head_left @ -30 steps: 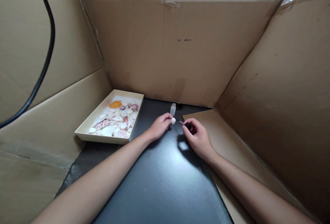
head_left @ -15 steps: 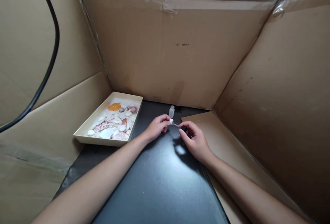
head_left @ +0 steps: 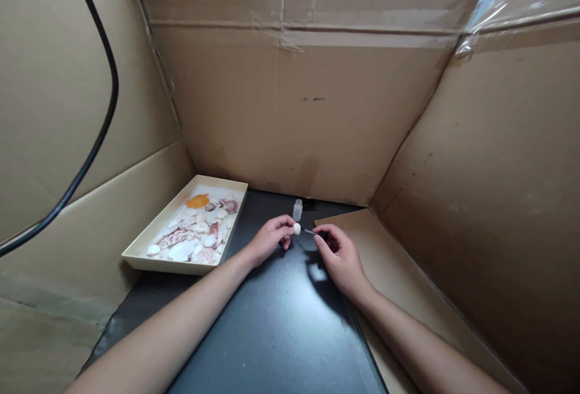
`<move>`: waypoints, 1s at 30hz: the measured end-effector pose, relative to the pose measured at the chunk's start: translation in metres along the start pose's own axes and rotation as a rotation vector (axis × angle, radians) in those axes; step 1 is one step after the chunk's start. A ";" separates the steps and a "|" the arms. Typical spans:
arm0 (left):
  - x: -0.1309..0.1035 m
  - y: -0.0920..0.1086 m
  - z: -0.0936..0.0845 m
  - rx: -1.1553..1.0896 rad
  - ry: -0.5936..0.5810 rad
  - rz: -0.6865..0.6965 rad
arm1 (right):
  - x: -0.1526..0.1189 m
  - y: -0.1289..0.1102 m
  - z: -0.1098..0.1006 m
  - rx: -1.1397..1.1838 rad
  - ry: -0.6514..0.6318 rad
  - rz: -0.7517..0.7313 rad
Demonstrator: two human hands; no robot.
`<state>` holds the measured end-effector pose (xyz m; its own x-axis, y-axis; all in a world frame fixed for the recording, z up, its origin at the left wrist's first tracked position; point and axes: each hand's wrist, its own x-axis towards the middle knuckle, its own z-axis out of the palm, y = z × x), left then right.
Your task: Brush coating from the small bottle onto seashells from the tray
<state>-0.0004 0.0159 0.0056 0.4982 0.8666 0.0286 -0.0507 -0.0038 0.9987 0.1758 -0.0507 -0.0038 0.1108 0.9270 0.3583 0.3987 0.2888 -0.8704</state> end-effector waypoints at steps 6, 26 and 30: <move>0.000 0.000 0.000 0.006 0.000 -0.001 | 0.002 -0.002 0.000 0.065 -0.059 -0.011; 0.000 0.000 0.001 0.023 -0.011 -0.024 | 0.001 -0.004 -0.001 0.100 -0.049 0.012; 0.000 0.000 0.001 0.037 -0.016 -0.034 | 0.002 -0.001 -0.001 0.049 0.014 0.021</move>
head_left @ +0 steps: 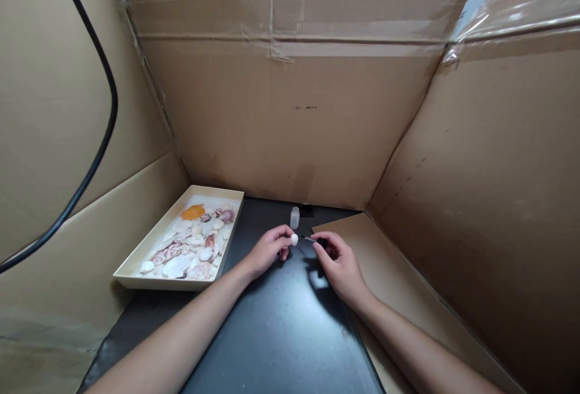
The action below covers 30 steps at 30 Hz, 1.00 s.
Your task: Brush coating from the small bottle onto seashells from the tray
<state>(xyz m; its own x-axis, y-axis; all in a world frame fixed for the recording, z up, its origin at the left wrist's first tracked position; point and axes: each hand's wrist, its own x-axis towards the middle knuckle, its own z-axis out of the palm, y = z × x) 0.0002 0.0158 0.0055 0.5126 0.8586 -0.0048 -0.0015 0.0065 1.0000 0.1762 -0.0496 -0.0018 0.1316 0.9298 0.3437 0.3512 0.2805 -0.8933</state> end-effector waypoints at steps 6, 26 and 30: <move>-0.001 0.000 0.000 0.000 -0.010 0.006 | 0.000 -0.002 -0.001 0.038 -0.069 -0.013; -0.004 0.005 0.002 0.013 -0.034 0.006 | -0.001 -0.004 -0.001 -0.002 -0.070 -0.081; -0.003 0.004 0.003 0.030 -0.032 0.005 | -0.001 -0.003 -0.002 -0.014 -0.019 -0.034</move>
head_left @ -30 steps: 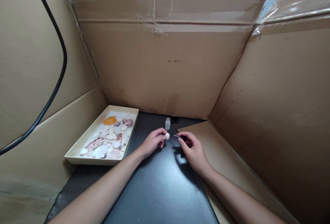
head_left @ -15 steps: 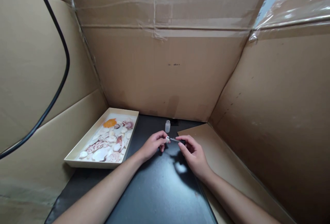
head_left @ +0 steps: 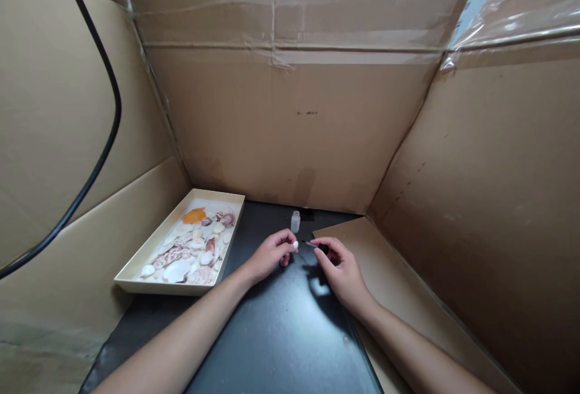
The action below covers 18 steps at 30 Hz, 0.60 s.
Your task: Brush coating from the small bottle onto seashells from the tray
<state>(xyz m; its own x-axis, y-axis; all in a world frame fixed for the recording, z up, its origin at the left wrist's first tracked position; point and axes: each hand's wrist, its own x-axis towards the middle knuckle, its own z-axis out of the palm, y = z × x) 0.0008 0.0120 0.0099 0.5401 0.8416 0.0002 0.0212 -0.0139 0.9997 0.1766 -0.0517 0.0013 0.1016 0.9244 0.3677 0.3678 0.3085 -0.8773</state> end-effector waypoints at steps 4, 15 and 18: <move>0.000 0.000 0.000 0.020 -0.001 0.019 | -0.001 -0.001 -0.001 0.032 -0.047 -0.032; 0.000 -0.001 0.000 0.065 -0.002 0.049 | -0.001 -0.002 0.000 0.012 -0.039 -0.044; 0.000 -0.001 0.000 0.070 0.002 0.044 | -0.001 -0.001 0.000 0.019 0.003 -0.012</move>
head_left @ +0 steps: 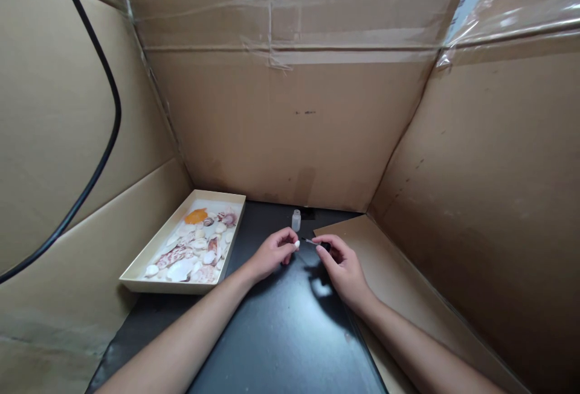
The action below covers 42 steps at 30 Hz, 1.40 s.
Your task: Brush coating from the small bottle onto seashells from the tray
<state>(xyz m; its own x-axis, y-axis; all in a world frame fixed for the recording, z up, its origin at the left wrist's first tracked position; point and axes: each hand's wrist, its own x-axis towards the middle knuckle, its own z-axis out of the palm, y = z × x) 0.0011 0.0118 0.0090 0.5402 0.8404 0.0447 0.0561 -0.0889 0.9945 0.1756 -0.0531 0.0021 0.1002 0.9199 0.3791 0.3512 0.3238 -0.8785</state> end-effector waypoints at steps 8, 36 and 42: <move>0.001 -0.001 0.001 0.005 0.008 -0.005 | 0.000 0.003 0.005 0.163 0.042 0.068; 0.003 -0.003 0.001 -0.001 0.011 -0.031 | -0.002 0.006 0.005 0.186 0.003 0.074; 0.003 -0.003 0.000 -0.002 0.009 -0.035 | -0.002 0.007 0.005 0.159 0.034 0.071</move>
<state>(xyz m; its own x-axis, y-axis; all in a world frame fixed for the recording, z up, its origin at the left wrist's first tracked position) 0.0025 0.0143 0.0060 0.5304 0.8476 0.0110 0.0728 -0.0584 0.9956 0.1731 -0.0517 -0.0058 0.1516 0.9346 0.3218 0.1908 0.2917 -0.9373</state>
